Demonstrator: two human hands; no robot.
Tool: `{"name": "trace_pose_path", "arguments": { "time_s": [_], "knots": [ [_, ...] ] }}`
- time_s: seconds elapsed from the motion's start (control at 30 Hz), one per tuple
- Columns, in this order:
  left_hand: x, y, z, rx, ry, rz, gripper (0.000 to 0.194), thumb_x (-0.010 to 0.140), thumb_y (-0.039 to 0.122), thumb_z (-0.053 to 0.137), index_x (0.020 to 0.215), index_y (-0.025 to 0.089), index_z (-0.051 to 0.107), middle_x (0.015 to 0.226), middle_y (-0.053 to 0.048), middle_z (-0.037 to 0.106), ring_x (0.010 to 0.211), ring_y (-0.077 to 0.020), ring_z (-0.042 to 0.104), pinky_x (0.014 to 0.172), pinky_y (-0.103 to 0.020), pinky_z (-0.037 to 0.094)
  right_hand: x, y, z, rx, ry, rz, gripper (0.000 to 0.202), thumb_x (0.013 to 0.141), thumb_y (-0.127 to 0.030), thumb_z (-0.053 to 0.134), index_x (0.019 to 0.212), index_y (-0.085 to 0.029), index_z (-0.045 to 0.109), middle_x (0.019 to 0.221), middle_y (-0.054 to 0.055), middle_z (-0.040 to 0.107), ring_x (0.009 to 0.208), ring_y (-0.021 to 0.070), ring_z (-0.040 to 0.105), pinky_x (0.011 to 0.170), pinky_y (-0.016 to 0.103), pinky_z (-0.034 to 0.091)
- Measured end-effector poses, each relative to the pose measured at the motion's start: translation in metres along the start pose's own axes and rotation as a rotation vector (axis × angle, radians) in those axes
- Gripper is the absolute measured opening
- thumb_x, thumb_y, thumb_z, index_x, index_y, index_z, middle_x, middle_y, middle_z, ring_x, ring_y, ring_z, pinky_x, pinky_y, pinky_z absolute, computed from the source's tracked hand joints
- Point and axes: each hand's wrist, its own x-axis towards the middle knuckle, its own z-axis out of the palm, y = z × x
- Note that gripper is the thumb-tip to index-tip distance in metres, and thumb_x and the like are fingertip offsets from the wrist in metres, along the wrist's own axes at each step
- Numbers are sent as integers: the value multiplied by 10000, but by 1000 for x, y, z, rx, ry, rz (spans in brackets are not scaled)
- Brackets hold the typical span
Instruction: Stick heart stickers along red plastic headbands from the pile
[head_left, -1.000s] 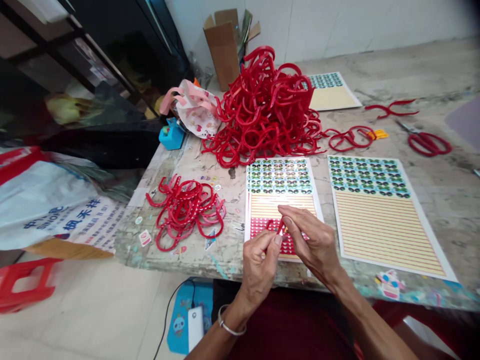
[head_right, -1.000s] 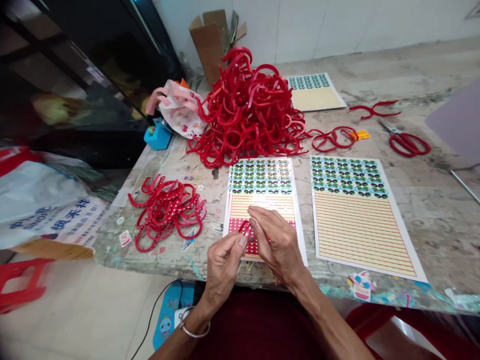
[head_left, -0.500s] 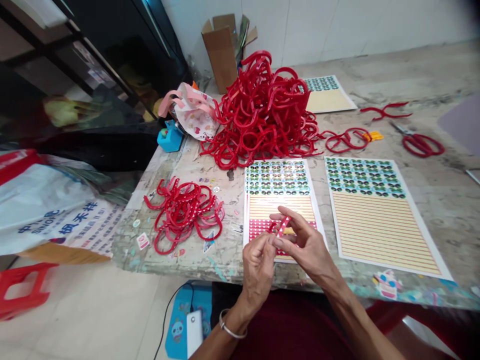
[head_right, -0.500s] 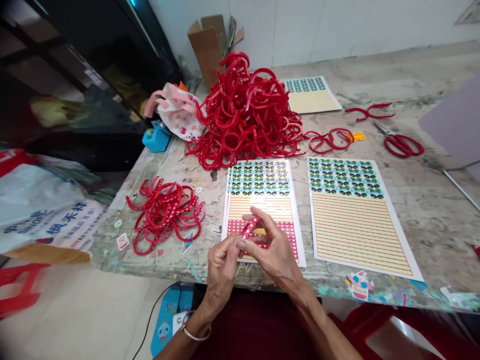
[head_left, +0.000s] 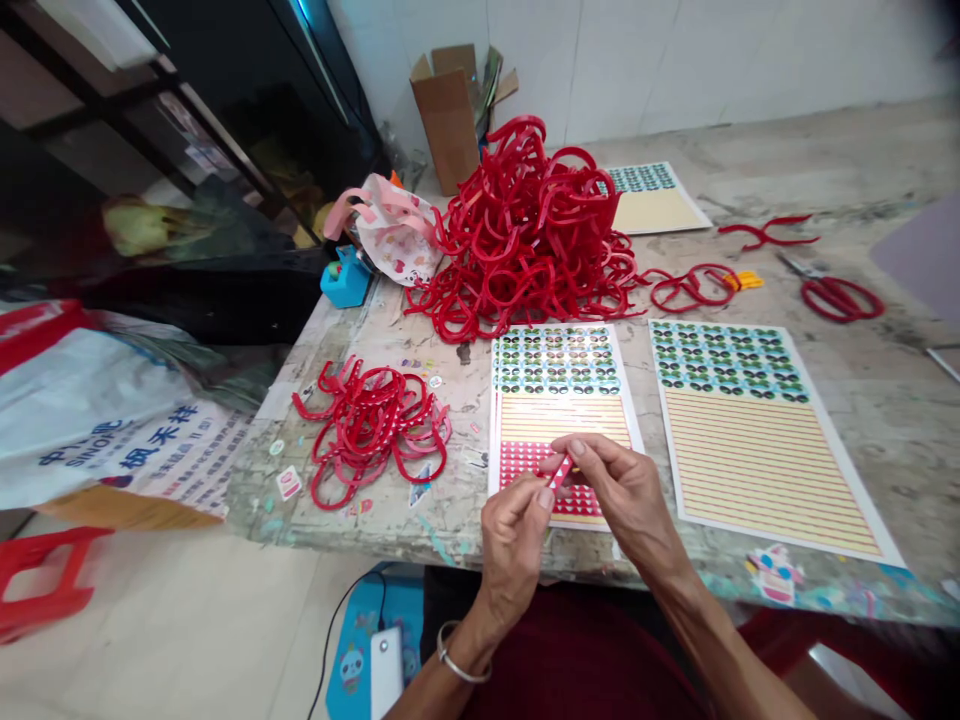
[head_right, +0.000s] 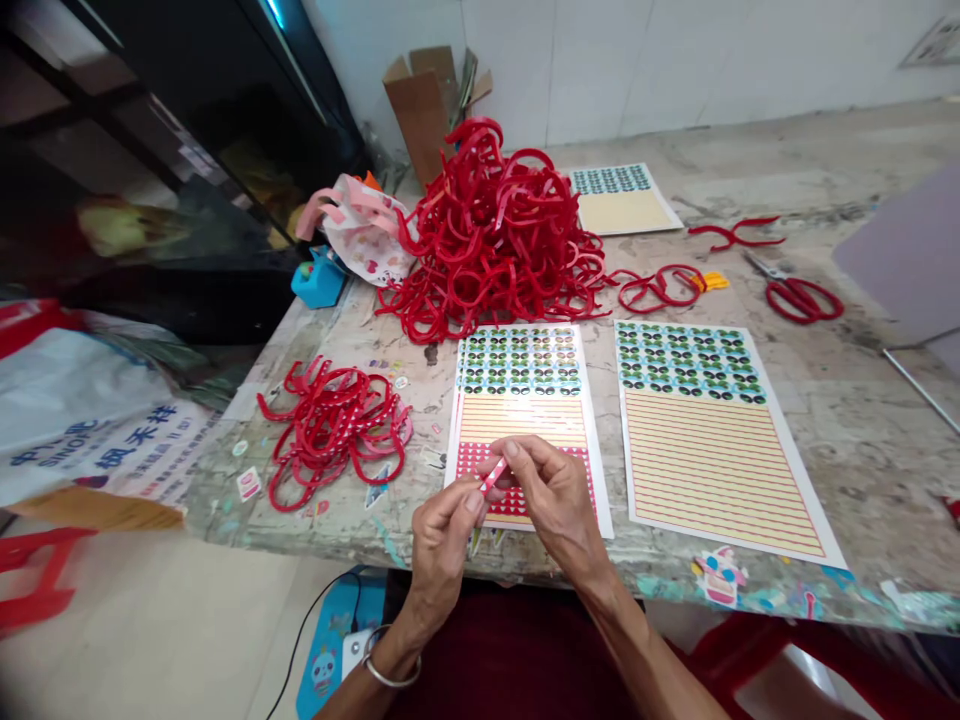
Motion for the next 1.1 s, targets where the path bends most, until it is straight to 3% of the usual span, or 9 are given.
{"name": "trace_pose_path", "arguments": {
  "time_s": [0.2,0.37,0.5,0.63,0.77,0.83,0.93,1.03,1.1],
  "knots": [
    [3,-3,-13,155,-26,60,278,910,261,416,846,157,666,760,-43,617,741,-166,564,733,-278,446,17,17,2,-41,-126,64,397,881,-492,452,954,-139,618,776,88,697,628,158,655,590,302,578],
    [24,-13,-62,660,190,225,241,892,193,419,799,152,637,932,-96,548,879,-199,527,822,-347,444,38,23,9,-321,-116,-92,400,897,-473,422,1133,-167,526,944,113,678,878,214,653,703,367,578],
    [40,-23,-97,943,330,279,204,864,161,452,998,155,606,1185,-137,481,1087,-259,466,946,-457,401,46,39,37,-627,-163,-332,338,905,-392,424,1136,-174,536,1051,139,633,960,258,616,790,452,533],
    [44,-26,-128,920,412,345,237,863,186,474,1076,151,573,1217,-141,477,1166,-256,460,985,-432,400,46,69,83,-800,-206,-645,661,837,-344,531,1403,-150,250,1333,213,427,1225,346,425,938,555,416],
    [56,-25,-189,844,619,358,249,903,235,413,1047,153,599,1130,-121,553,1100,-211,519,984,-382,403,49,94,117,-937,-297,-681,1079,681,-395,699,1456,-152,-10,1459,236,197,1331,422,216,972,594,348],
    [71,-27,-226,839,689,322,296,921,258,366,1071,135,590,1153,-138,566,1146,-225,490,1022,-424,355,55,100,128,-985,-292,-676,1148,627,-435,736,1454,-143,-5,1465,254,156,1330,440,197,970,599,334],
    [96,-36,-266,836,667,244,300,916,296,393,1040,125,606,1138,-151,602,1152,-255,498,1029,-493,324,67,106,139,-1052,-294,-687,1112,625,-521,713,1441,-101,86,1449,289,165,1311,449,223,961,597,324],
    [104,-44,-284,821,574,192,314,917,309,403,937,116,649,1036,-113,667,1055,-213,579,1005,-406,378,76,110,143,-1101,-291,-690,1024,695,-561,637,1431,-67,124,1429,307,193,1299,435,247,960,587,316],
    [91,-46,-293,813,573,180,396,926,337,349,1028,77,631,1124,-100,634,1116,-187,547,1013,-327,360,80,112,143,-1117,-294,-682,1017,715,-560,618,1438,-67,100,1429,300,191,1298,425,246,965,574,312]
  ]
}}
